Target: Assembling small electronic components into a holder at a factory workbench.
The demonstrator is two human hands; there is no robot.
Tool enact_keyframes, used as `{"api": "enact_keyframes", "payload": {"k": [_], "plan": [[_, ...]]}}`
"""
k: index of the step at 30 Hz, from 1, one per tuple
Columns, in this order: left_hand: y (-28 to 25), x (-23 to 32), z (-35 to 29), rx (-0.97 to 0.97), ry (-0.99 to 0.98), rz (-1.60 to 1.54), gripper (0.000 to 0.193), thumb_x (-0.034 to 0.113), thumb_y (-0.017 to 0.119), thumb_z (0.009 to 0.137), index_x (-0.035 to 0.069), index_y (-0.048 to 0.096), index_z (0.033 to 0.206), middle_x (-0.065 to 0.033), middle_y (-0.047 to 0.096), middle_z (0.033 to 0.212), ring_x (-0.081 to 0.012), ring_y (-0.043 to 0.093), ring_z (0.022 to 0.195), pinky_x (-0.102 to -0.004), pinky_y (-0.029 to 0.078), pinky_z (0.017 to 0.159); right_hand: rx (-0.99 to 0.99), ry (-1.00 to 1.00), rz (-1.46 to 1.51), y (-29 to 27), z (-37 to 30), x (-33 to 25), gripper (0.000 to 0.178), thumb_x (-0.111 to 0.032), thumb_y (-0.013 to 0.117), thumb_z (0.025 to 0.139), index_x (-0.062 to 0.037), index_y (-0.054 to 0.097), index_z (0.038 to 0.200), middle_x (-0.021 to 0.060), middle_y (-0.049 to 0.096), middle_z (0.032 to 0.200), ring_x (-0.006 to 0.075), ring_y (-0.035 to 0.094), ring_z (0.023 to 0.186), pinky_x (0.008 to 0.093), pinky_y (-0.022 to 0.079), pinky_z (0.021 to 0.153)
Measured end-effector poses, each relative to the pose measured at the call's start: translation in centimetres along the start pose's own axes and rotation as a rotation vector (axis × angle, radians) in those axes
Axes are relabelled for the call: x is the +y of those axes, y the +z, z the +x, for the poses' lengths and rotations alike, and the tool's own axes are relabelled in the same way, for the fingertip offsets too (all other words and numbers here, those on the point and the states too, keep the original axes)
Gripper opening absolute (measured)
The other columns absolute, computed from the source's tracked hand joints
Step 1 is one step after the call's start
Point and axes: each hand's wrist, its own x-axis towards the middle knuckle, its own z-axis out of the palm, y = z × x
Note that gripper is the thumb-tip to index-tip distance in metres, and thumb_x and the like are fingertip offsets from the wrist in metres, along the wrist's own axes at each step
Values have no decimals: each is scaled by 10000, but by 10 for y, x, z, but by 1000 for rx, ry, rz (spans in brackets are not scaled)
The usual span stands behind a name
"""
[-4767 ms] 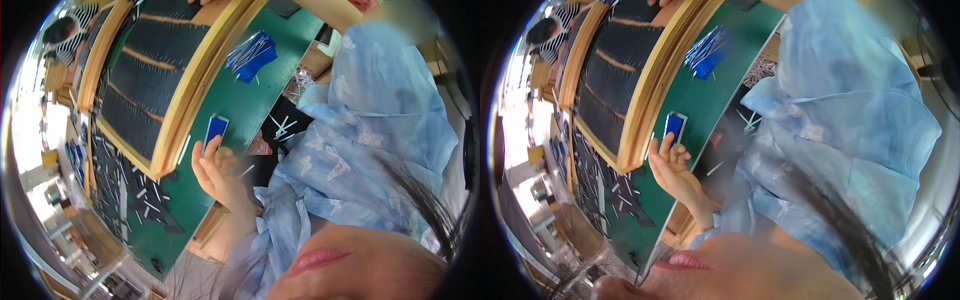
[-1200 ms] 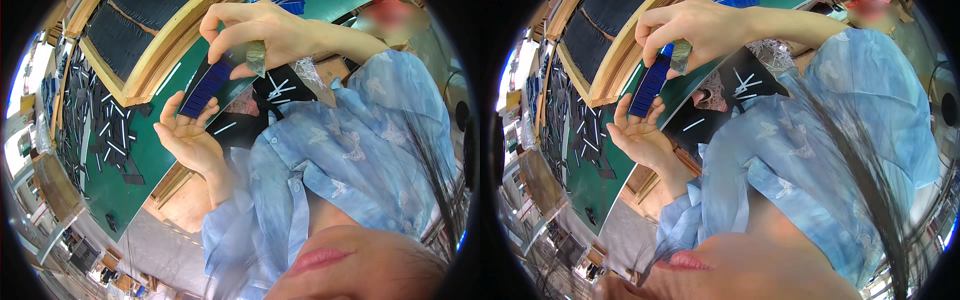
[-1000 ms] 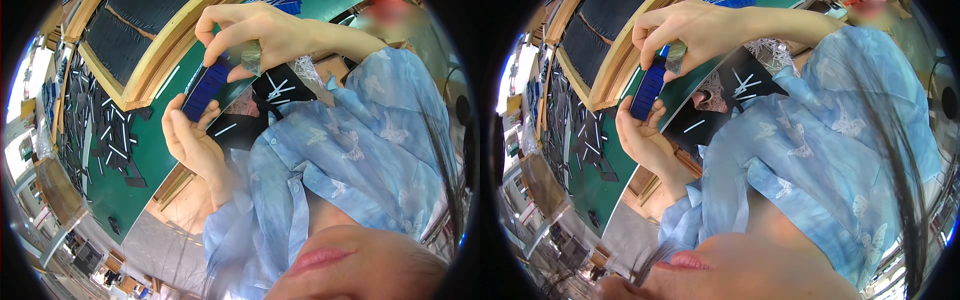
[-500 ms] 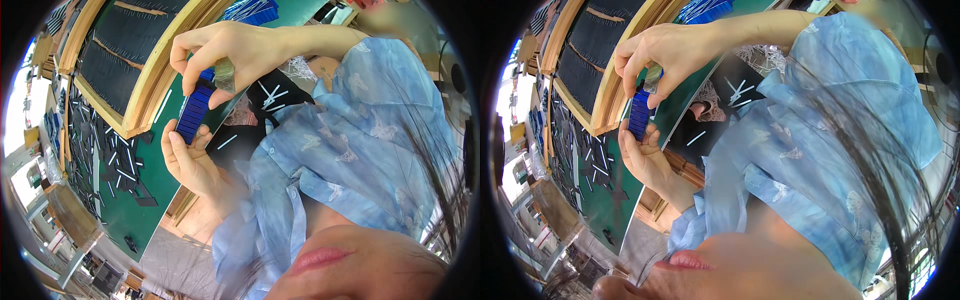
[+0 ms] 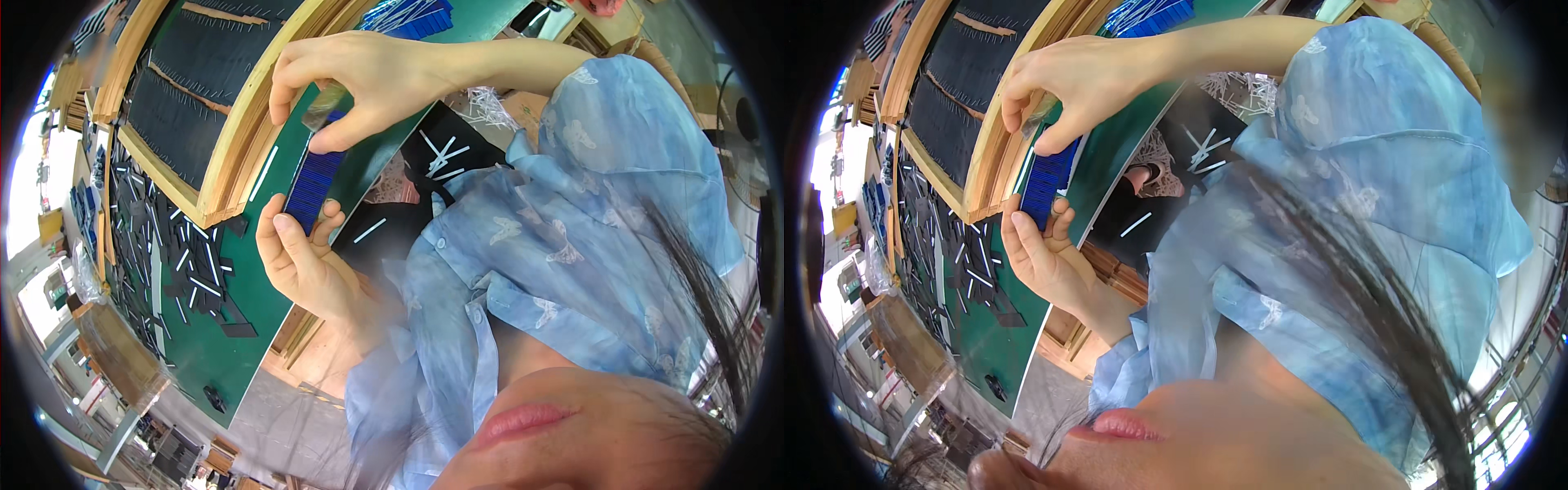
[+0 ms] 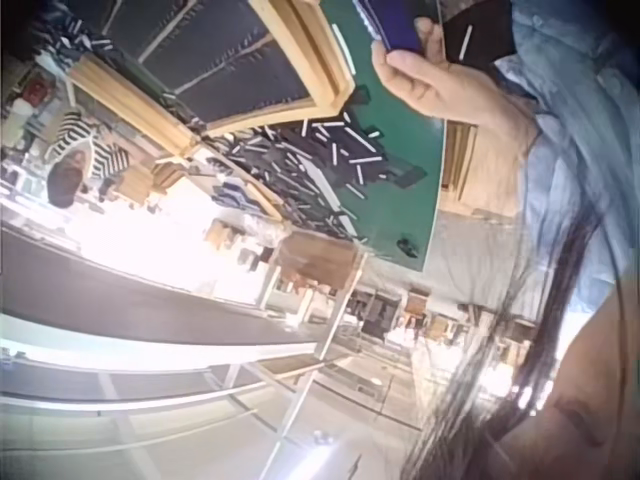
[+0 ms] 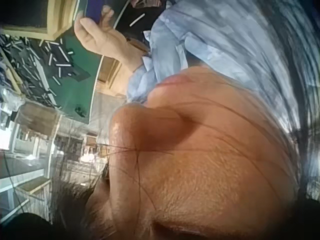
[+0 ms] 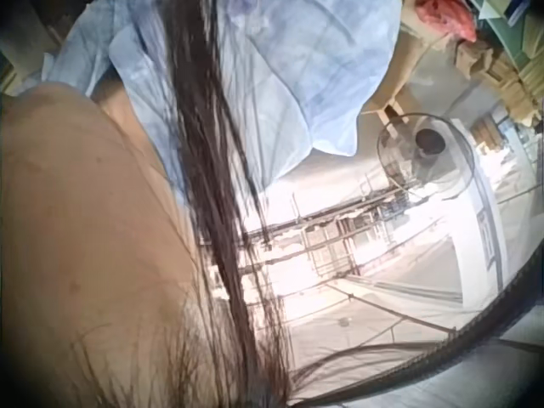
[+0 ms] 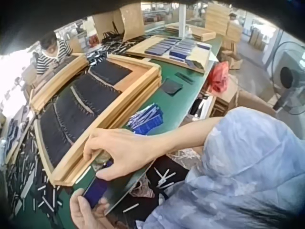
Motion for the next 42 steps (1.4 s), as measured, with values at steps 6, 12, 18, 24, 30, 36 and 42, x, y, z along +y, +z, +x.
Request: {"api": "enact_keyframes", "payload": {"k": [6,12,18,24,30,36,42], "plan": [[5,0,-2,34,70,74,288,167,507,963,-78,539,1110,-183,636,935,-206,661,715,-250,570,622,95,-42,-41,17,5,-13,369,-329,740,725,-71,535,890,57,560,944,266,578,851,334,458,697],[4,-3,0,-1,14,54,293,178,537,951,-80,528,1091,-154,632,920,-189,648,724,-242,552,637,-29,139,130,-1,-12,9,406,-388,671,805,14,618,800,132,568,783,231,573,733,339,441,629],[-12,-10,12,81,125,373,199,163,574,936,-32,537,954,-103,623,870,-111,573,666,-214,477,609,48,-56,300,-6,-12,0,343,-310,682,832,30,647,855,84,605,739,145,566,687,275,434,639],[9,-3,23,-383,-336,-376,290,217,550,946,-13,523,1120,-74,608,1034,-145,557,845,-279,465,745,46,-191,571,-6,-30,-3,277,-136,728,792,-30,637,1031,43,578,1055,116,541,893,244,410,689],[28,-5,26,-547,-480,-529,537,434,421,971,-19,458,1258,-176,516,1265,-217,535,937,-308,481,763,141,-34,303,-77,6,12,399,-269,813,704,-71,649,1009,2,649,796,84,579,601,235,428,543],[23,-23,20,-222,-154,-46,438,303,436,993,-72,468,1218,-225,599,1116,-171,575,802,-240,490,646,10,208,-602,-188,38,128,351,-215,761,675,-33,678,963,146,688,906,281,653,852,353,512,745],[14,-20,7,-83,-87,61,417,274,473,982,-80,469,1202,-215,621,1060,-154,584,772,-226,496,618,-63,72,-532,-188,51,154,349,-194,753,685,-48,694,996,140,691,924,278,657,853,353,511,750]]}}
